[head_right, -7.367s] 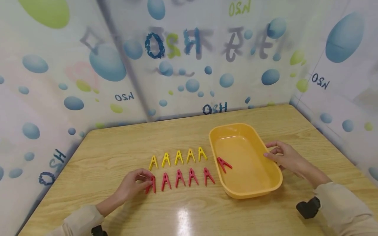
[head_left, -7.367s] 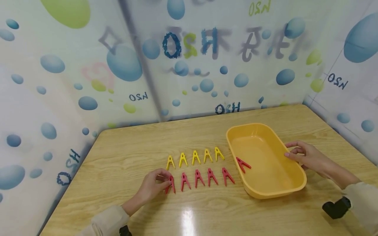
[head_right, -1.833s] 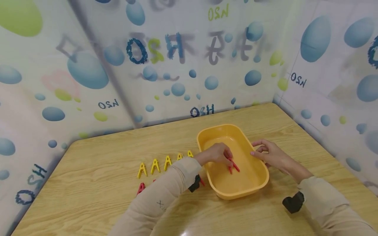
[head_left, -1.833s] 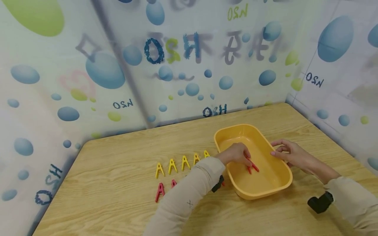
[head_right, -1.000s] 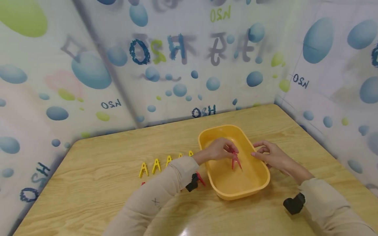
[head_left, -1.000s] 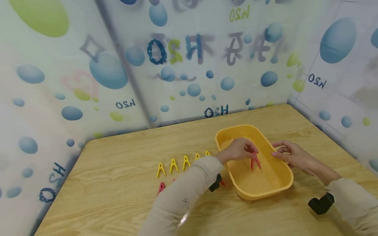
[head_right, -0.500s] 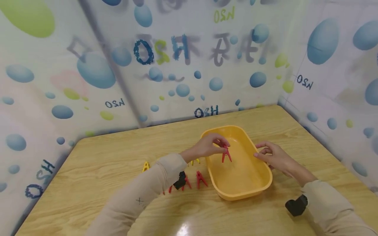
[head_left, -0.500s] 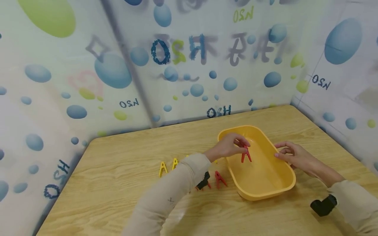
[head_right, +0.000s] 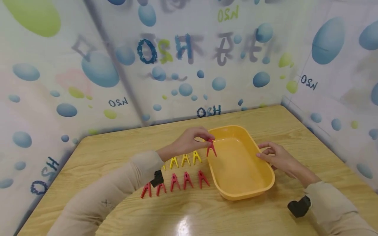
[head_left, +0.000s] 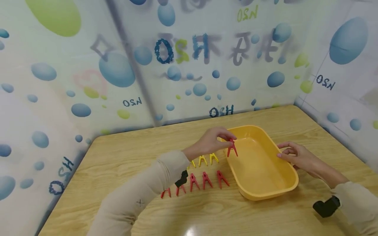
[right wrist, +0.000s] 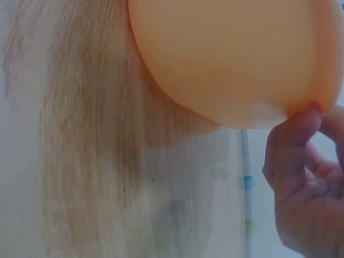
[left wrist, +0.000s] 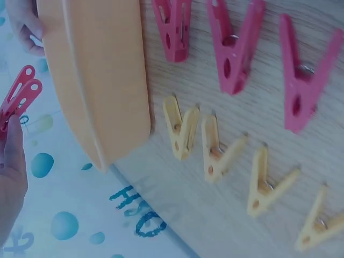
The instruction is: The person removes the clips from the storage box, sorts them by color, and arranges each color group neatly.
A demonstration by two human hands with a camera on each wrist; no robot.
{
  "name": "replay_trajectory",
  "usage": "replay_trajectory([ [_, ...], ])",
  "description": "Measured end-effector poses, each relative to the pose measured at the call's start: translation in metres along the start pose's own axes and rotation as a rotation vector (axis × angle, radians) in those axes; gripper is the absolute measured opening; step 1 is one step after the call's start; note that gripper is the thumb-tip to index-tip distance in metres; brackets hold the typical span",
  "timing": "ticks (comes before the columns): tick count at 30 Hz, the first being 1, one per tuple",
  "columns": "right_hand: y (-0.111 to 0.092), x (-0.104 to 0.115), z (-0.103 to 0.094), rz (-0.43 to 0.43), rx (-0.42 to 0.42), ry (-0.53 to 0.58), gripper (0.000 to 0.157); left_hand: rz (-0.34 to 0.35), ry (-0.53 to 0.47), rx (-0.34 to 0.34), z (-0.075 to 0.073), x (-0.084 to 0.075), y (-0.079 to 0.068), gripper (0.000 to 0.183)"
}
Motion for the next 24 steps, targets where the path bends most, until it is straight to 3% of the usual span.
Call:
replay_trajectory([
  [10,-0.001,0.0,0.0,0.002,0.004,0.002,0.053,0.017,-0.027,-0.019,-0.028,0.018,-0.05,0.019],
  [16,-0.001,-0.002,-0.002,-0.002,0.003,-0.009,0.053,-0.064,-0.046,-0.031,-0.039,0.037,-0.085,0.019],
  [24,0.0,0.0,0.0,-0.007,0.011,-0.012,0.052,-0.197,-0.114,-0.063,-0.038,0.064,-0.129,0.018],
])
Point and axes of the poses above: each hand's wrist, its own y-axis towards the middle knuckle, its own z-axis out of the palm, x = y × z, the point moved 4 cm from there along y, towards the middle knuckle, and after that the axes turned 15 degrees about y, right-handed, at the moved point
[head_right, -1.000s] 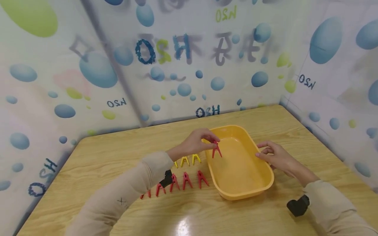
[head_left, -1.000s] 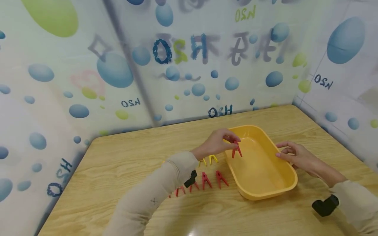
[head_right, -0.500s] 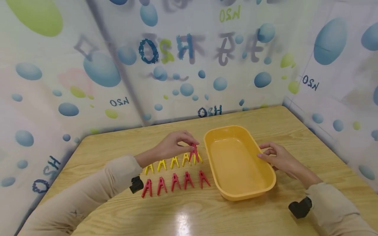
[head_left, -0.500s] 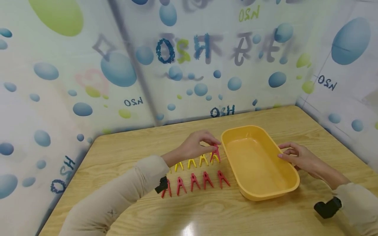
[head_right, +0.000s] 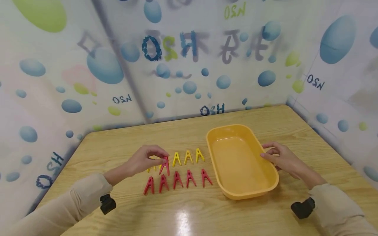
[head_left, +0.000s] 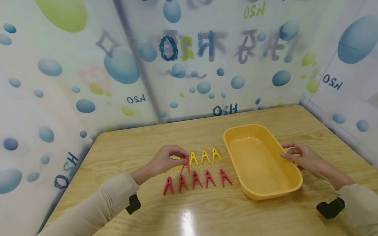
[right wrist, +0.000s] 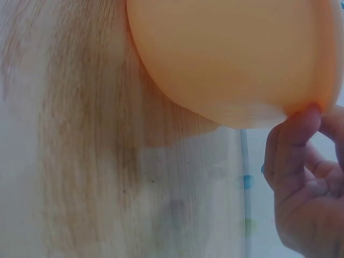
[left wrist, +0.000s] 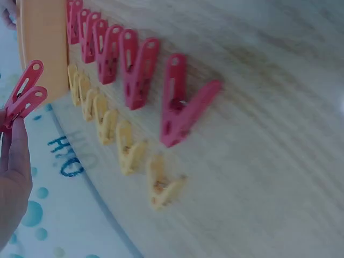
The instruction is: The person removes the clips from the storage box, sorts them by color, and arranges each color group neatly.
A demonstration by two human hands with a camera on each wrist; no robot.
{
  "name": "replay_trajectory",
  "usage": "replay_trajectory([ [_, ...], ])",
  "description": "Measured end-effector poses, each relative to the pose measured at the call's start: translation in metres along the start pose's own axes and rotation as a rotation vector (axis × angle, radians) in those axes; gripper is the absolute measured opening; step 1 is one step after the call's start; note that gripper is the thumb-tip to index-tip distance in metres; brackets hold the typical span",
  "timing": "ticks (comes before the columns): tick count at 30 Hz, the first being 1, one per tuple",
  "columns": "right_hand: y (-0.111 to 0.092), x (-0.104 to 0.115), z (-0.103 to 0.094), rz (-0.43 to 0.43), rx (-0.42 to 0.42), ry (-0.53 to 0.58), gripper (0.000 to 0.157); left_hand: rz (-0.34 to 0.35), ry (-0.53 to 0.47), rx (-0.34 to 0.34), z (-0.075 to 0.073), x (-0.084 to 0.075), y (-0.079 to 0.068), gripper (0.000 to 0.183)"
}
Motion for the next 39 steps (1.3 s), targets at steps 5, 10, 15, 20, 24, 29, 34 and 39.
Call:
replay_trajectory([
  [5,0.0,0.001,0.001,-0.004,-0.002,0.008,0.052,-0.07,-0.05,-0.023,-0.002,0.021,-0.018,0.019],
  [10,-0.001,0.0,0.001,-0.004,-0.004,0.008,0.052,-0.13,-0.09,-0.063,-0.011,0.039,-0.033,0.021],
  [15,-0.001,-0.001,0.001,0.0,-0.008,0.013,0.052,-0.191,-0.096,-0.083,-0.018,0.058,-0.05,0.025],
  [20,-0.001,0.0,0.002,-0.003,-0.007,0.005,0.052,-0.258,-0.109,-0.062,-0.021,0.073,-0.066,0.032],
  [24,-0.001,0.002,0.001,-0.005,-0.006,-0.005,0.052,-0.318,-0.114,-0.046,-0.018,0.084,-0.075,0.033],
  [29,-0.001,0.002,0.001,0.004,-0.004,-0.01,0.053,-0.373,-0.131,-0.052,-0.008,0.097,-0.083,0.028],
  [34,0.0,0.001,0.001,0.012,-0.003,-0.01,0.053,-0.411,-0.153,-0.056,-0.001,0.106,-0.086,0.03],
  [39,0.0,0.002,0.001,0.01,-0.006,-0.014,0.053,-0.407,-0.162,-0.049,0.003,0.108,-0.088,0.031],
])
Point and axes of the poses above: each hand's wrist, its own y-axis towards the middle knuckle, its own z-axis out of the palm, x = y × z, the point moved 4 cm from there along y, towards the middle knuckle, and after that the axes turned 15 degrees about y, right-handed, at the moved point
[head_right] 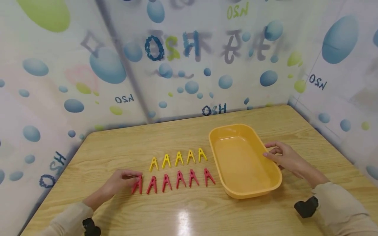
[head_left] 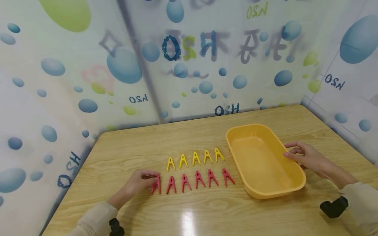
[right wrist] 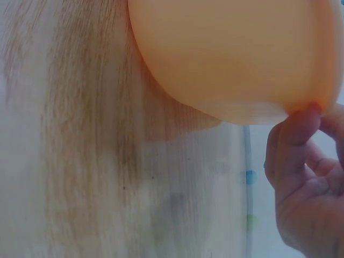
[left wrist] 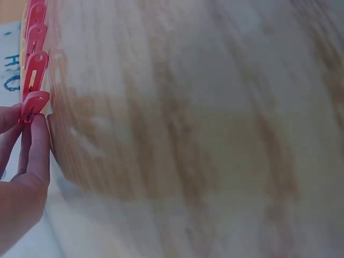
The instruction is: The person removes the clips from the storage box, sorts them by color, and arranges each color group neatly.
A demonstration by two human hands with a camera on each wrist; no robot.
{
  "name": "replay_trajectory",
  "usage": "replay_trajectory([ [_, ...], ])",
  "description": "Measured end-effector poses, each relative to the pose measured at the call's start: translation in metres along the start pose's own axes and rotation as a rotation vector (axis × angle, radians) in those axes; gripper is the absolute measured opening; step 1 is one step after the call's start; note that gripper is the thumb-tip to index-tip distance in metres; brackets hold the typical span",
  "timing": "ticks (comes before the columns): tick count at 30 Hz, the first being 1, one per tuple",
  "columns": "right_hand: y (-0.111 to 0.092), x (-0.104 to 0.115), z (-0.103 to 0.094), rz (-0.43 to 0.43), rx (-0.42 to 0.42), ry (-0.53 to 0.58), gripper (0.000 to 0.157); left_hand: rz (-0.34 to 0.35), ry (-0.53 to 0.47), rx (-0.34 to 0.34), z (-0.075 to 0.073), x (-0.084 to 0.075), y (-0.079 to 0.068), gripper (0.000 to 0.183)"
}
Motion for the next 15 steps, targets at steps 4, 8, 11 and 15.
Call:
replay_trajectory([
  [4,0.0001,-0.0007,0.0002,-0.003,0.008,0.015,0.052,-0.013,0.001,-0.019,0.0028,0.0003,-0.0016,0.028],
  [8,-0.0004,-0.0014,0.0008,-0.001,0.012,0.021,0.052,-0.023,0.027,-0.047,0.0044,-0.0006,-0.0028,0.025],
  [11,-0.0009,-0.0007,0.001,0.002,0.011,0.015,0.052,-0.01,0.038,-0.064,0.0047,-0.002,-0.0032,0.023],
  [15,-0.0004,0.0019,0.0005,-0.008,0.013,0.012,0.052,-0.006,0.032,-0.085,0.0044,-0.0025,-0.004,0.022],
])
Point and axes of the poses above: each hand's wrist, its own y-axis towards the middle knuckle, its own z-axis out of the palm, x = y × z, the point moved 4 cm from there along y, towards the middle knuckle, and after that the axes turned 15 degrees about y, right-handed, at the moved point
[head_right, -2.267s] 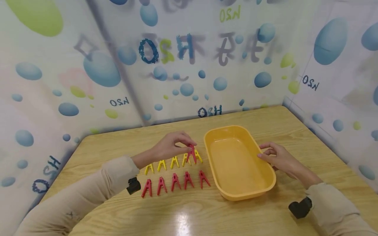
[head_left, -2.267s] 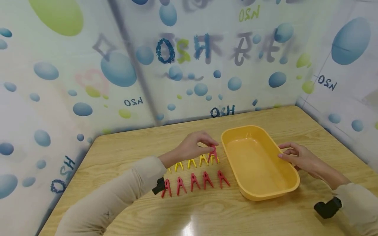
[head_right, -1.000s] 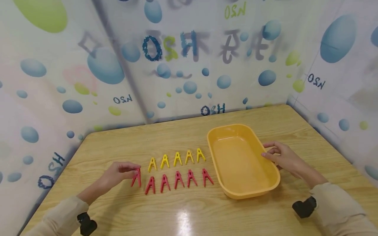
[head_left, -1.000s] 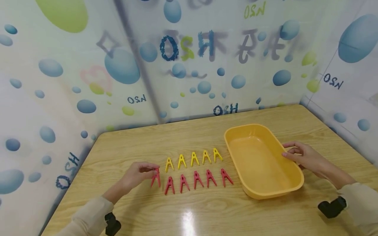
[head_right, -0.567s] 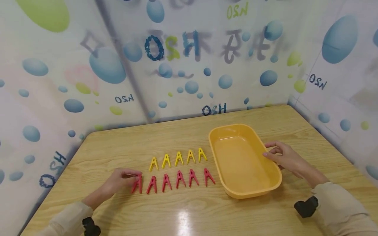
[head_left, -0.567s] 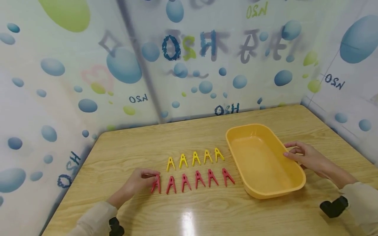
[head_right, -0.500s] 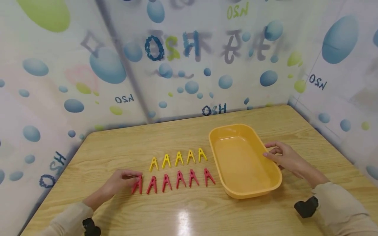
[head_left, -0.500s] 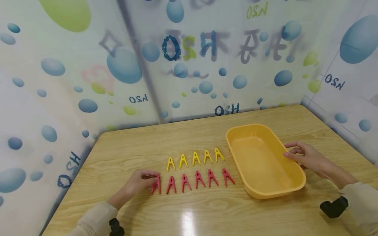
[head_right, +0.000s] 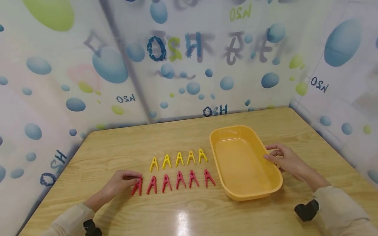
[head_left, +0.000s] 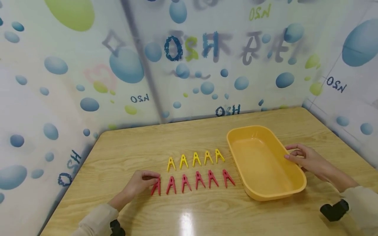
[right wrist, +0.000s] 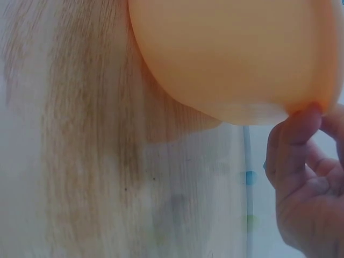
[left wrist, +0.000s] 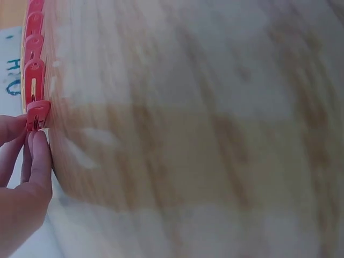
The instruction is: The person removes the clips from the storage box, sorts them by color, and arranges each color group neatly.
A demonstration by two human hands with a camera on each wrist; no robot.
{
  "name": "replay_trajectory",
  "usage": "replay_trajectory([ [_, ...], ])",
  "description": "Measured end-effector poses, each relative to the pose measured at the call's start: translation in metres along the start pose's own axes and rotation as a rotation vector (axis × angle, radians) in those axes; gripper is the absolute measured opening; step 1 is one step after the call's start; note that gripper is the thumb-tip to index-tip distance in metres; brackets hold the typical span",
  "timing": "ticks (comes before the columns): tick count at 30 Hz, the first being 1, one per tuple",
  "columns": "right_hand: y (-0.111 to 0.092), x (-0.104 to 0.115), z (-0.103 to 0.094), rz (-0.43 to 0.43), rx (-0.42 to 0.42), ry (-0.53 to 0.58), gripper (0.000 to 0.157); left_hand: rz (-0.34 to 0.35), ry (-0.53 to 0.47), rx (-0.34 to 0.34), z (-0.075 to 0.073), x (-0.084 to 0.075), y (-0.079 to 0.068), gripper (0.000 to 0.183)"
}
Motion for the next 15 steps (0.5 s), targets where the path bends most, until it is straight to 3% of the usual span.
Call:
replay_trajectory([
  [15,0.0002,-0.0028,-0.0016,-0.004,-0.004,0.0,0.051,-0.134,-0.01,-0.056,0.0013,0.0034,-0.0002,0.017],
])
Point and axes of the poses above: each hand's wrist, its own y-axis towards the middle knuckle, its own z-axis out of the palm, x = y × z, the point moved 4 cm from there along y, towards the middle knuckle, and after that the axes turned 15 degrees about y, right-handed, at the moved point
